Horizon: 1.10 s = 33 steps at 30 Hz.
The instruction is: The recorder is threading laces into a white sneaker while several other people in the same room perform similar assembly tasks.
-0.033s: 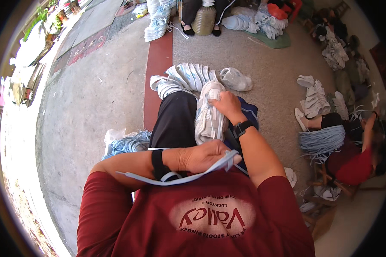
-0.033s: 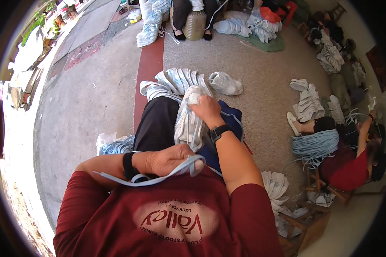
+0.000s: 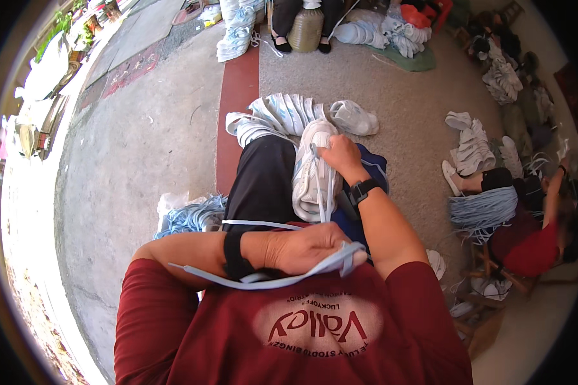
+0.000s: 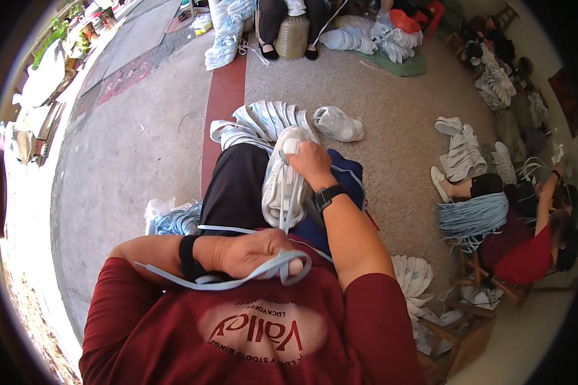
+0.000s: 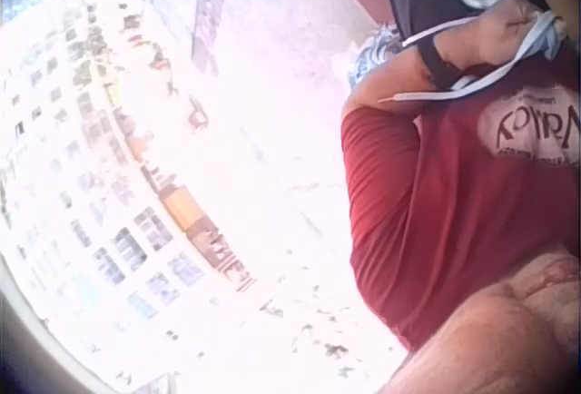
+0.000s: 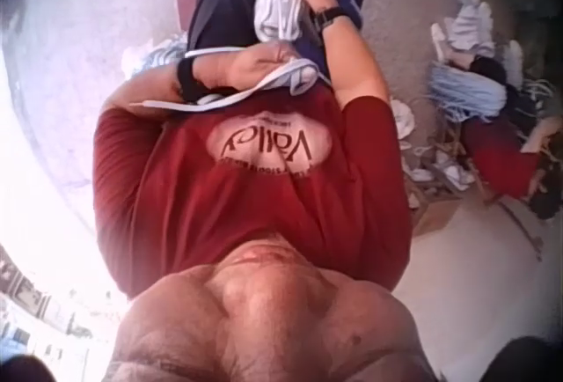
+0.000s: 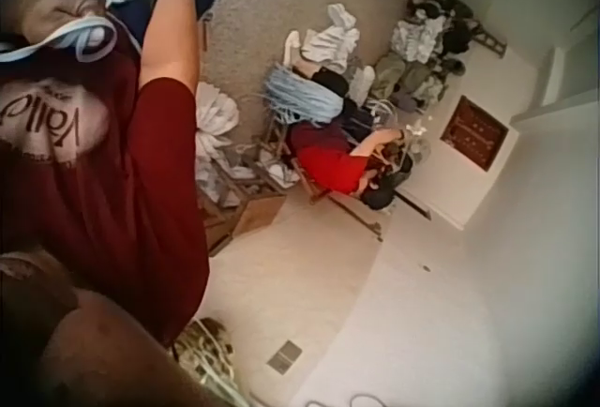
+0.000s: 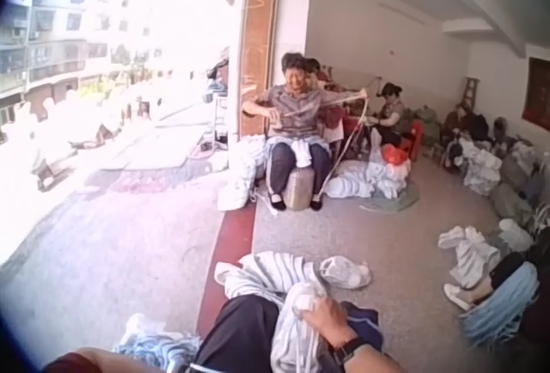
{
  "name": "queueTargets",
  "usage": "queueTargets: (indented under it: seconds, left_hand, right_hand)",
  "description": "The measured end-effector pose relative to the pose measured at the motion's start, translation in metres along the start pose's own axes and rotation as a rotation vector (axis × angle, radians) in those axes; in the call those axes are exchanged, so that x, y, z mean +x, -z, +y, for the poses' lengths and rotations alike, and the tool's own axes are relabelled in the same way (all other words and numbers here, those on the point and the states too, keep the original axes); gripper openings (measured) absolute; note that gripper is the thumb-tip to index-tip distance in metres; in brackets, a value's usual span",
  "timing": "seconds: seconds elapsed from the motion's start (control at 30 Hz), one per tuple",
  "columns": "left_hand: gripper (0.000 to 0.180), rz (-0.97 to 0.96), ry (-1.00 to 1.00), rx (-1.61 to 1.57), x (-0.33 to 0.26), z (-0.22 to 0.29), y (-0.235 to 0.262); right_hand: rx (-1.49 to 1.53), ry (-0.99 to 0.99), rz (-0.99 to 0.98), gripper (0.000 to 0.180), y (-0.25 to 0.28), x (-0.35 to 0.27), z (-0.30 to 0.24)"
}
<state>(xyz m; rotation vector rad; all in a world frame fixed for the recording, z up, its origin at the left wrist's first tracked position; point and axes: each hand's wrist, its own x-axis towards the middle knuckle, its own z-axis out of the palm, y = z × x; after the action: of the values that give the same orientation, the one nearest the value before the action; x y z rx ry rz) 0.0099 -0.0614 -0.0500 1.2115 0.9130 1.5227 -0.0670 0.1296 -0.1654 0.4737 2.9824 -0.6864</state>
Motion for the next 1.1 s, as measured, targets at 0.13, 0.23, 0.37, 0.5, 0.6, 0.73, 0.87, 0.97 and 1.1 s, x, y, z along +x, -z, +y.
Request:
queueTargets:
  seconds: [0.13,0.23,0.37,0.5,0.6,0.73,0.87,0.97,1.1]
  left_hand:
    - [0.045,-0.185,-0.05,-0.123,-0.009,0.014,-0.032]
    - [0.042,-0.282,-0.087,-0.103,-0.015,0.02,-0.038]
    - [0.039,-0.206,-0.12,-0.041,-0.022,0.029,-0.038]
    - [0.038,0.04,-0.403,0.249,-0.021,0.055,-0.016]
    - [0.043,0.298,-0.476,0.342,-0.029,0.052,0.001]
    - [0.043,0.49,-0.461,0.301,-0.037,0.045,0.02]
    - [0.043,0.694,-0.449,0.164,-0.039,0.042,0.03]
    - [0.042,0.704,-0.463,0.051,-0.042,0.039,0.035]
    - [0.038,0.69,-0.506,-0.085,-0.047,0.031,0.04]
  right_hand:
    - [0.024,-0.008,0.012,0.046,-0.004,0.009,0.003]
    - [0.011,-0.009,0.047,0.046,-0.008,0.011,0.003]
    - [0.004,-0.031,0.04,0.047,-0.007,0.009,0.002]
    - [0.021,0.059,0.083,0.039,-0.007,-0.002,0.018]
    - [0.198,0.21,0.102,0.031,0.007,-0.052,0.027]
    - [0.131,0.764,0.171,0.035,0.021,-0.096,0.016]
    - [-0.051,0.964,0.114,0.036,0.009,-0.094,0.009]
    - [-0.142,0.997,0.162,0.028,0.0,-0.088,0.009]
    - [-0.173,1.052,0.231,0.022,-0.002,-0.088,0.007]
